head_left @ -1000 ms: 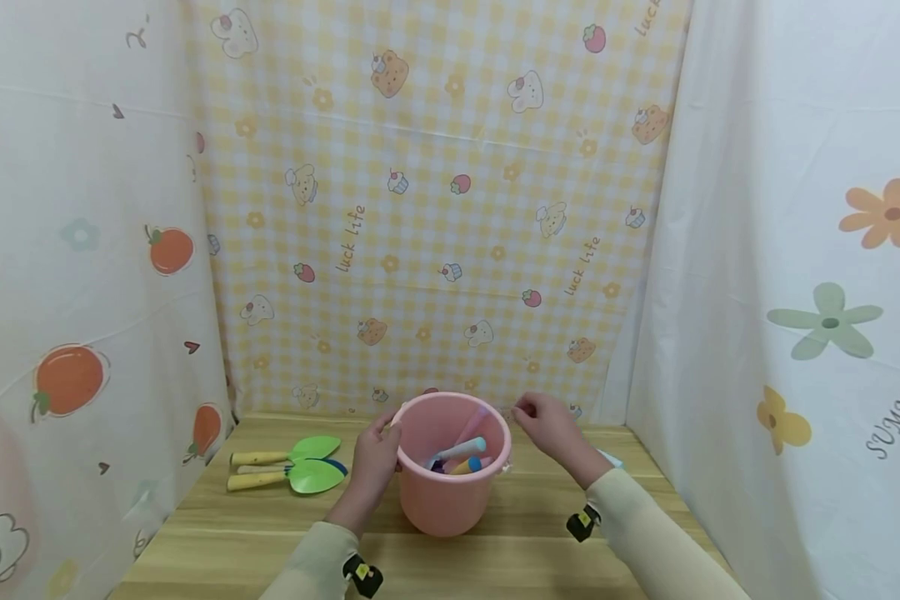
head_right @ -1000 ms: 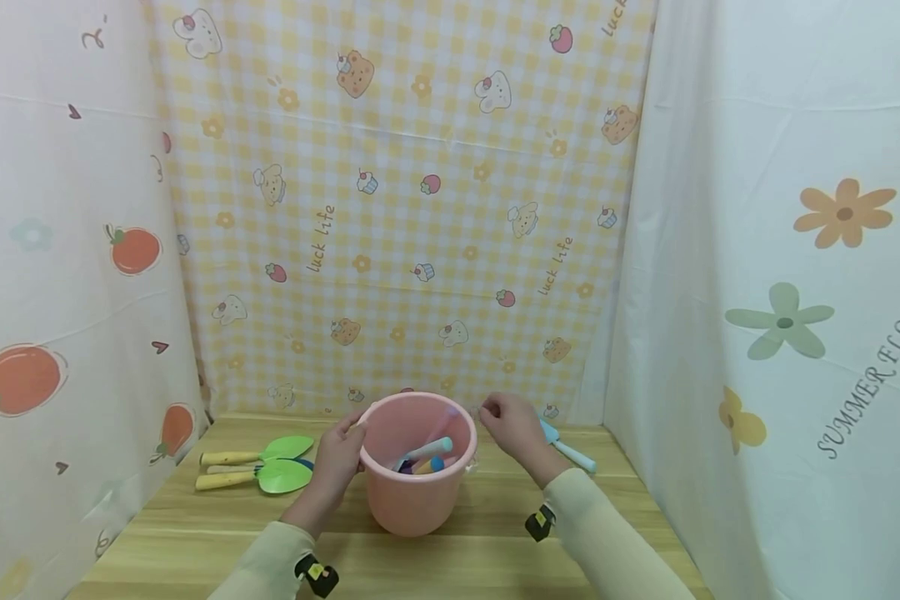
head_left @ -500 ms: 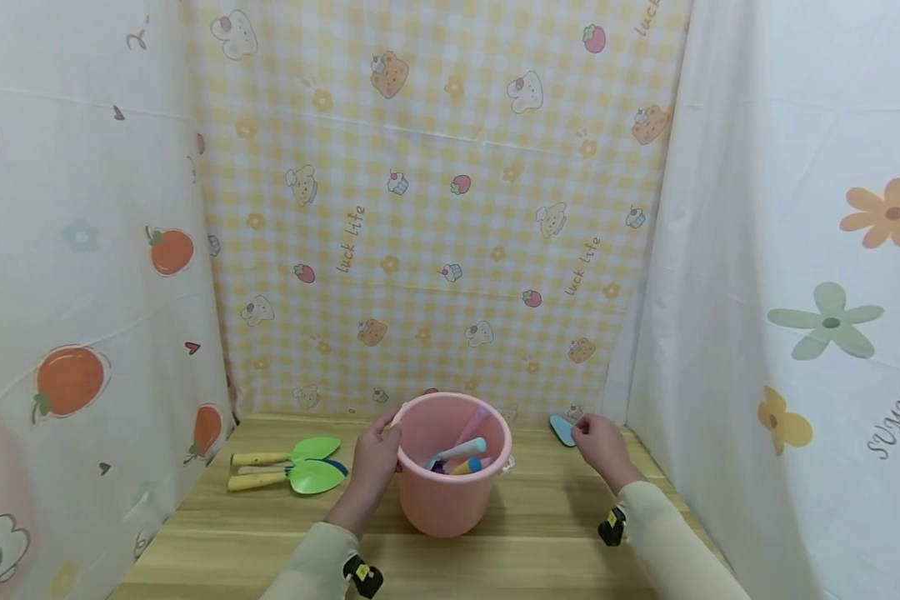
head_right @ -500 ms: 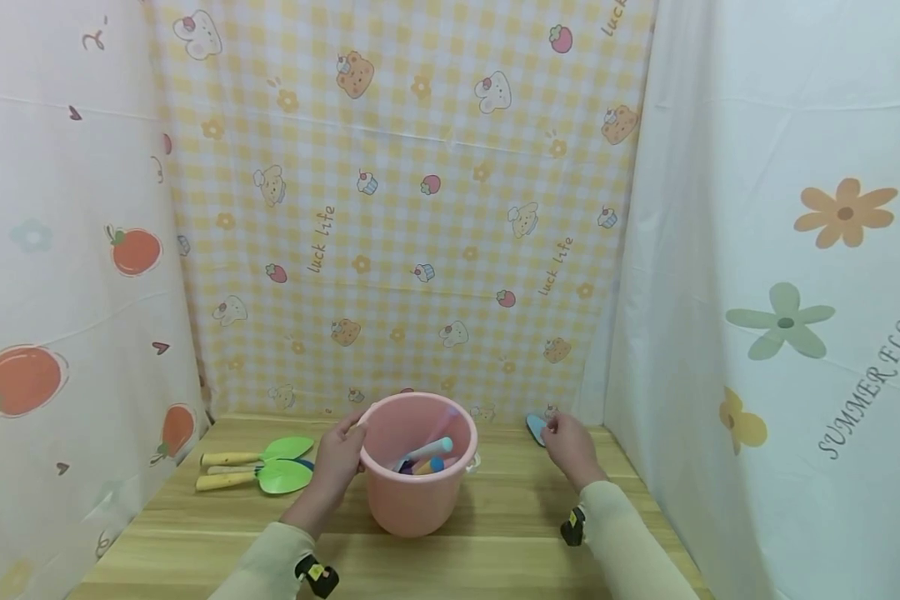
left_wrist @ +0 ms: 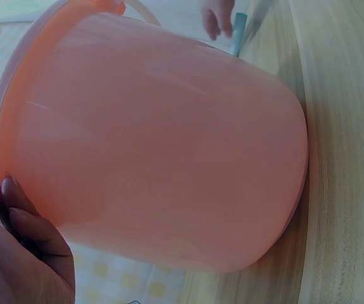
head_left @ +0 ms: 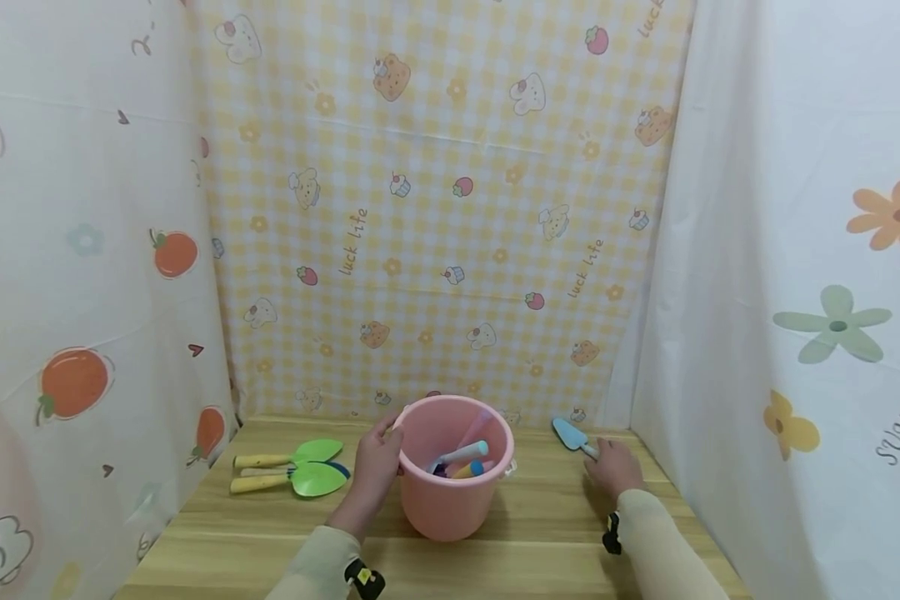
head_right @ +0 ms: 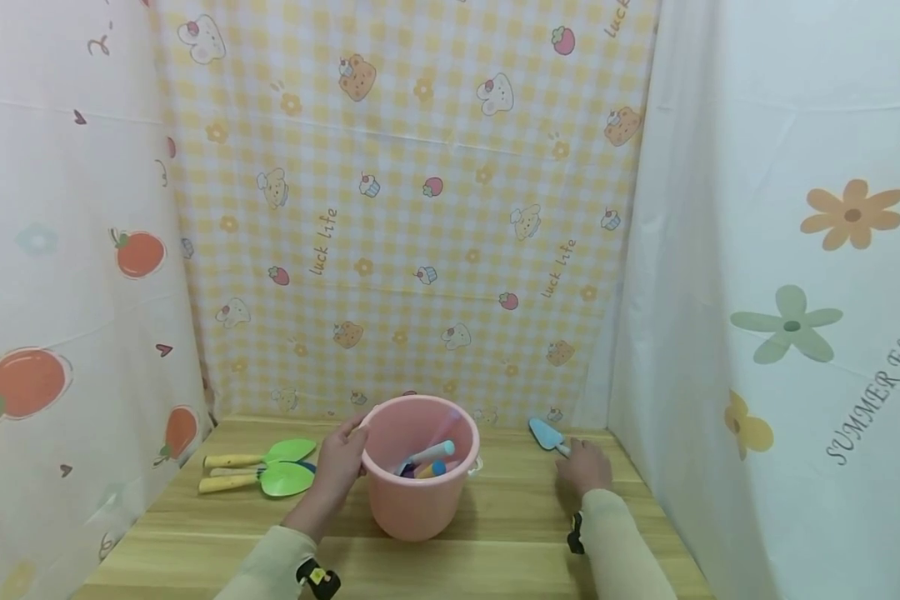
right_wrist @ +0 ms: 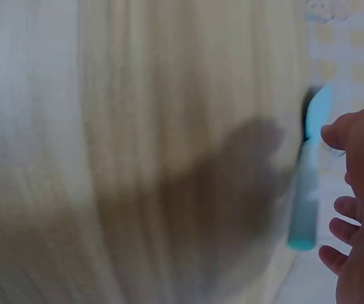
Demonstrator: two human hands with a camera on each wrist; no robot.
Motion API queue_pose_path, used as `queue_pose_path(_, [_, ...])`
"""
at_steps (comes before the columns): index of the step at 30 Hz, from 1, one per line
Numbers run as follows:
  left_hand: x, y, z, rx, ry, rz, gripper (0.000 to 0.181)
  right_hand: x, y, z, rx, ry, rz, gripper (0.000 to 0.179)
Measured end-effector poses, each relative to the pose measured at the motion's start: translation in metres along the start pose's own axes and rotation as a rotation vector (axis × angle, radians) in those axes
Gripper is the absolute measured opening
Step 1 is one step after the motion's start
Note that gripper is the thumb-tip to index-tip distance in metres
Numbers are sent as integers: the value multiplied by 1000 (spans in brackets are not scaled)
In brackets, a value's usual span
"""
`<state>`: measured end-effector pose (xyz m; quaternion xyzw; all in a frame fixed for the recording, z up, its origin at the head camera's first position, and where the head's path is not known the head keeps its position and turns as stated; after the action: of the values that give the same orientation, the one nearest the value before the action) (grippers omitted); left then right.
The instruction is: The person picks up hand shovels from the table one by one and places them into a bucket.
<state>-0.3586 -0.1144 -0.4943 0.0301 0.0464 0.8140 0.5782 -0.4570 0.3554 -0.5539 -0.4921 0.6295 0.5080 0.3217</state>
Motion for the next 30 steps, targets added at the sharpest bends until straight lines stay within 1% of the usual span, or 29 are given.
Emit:
queue_pose_path(4, [0, 0, 2, 1, 5, 0, 51, 8, -4, 8, 47, -1, -46, 59])
queue_pose_path(7, [0, 0, 3, 1, 2, -1, 51, 11, -6, 11, 73, 8, -59, 59])
queue_pose_path(11, [0, 0, 4, -2, -5, 1, 50, 19, -5, 19, 70, -19, -55, 56])
queue_pose_path(17, [0, 0, 1, -8, 5, 9, 50, 27, 1, 27, 44, -52, -20, 41])
queue_pose_path(25, [0, -1, 2, -3, 7, 7, 48, 19, -1, 20, 26, -65, 23, 17])
queue_pose_path(28, [0, -2, 3, 2, 8, 2, 49, 15, -5, 15, 16, -58, 24, 8])
queue_pose_path(30, [0, -2, 4, 4, 10, 0, 49, 14, -6, 12, 18, -49, 19, 7])
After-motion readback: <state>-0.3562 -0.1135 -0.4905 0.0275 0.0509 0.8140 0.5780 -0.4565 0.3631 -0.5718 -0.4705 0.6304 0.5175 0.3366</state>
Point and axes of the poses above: each hand's wrist, its own y-axis towards the middle knuckle, its own x-axis out of the palm, z = x × y, the point moved 1 cm from there along y, towards the middle knuckle, and after that the axes turned 6 degrees about z, right-handed, at the moved point
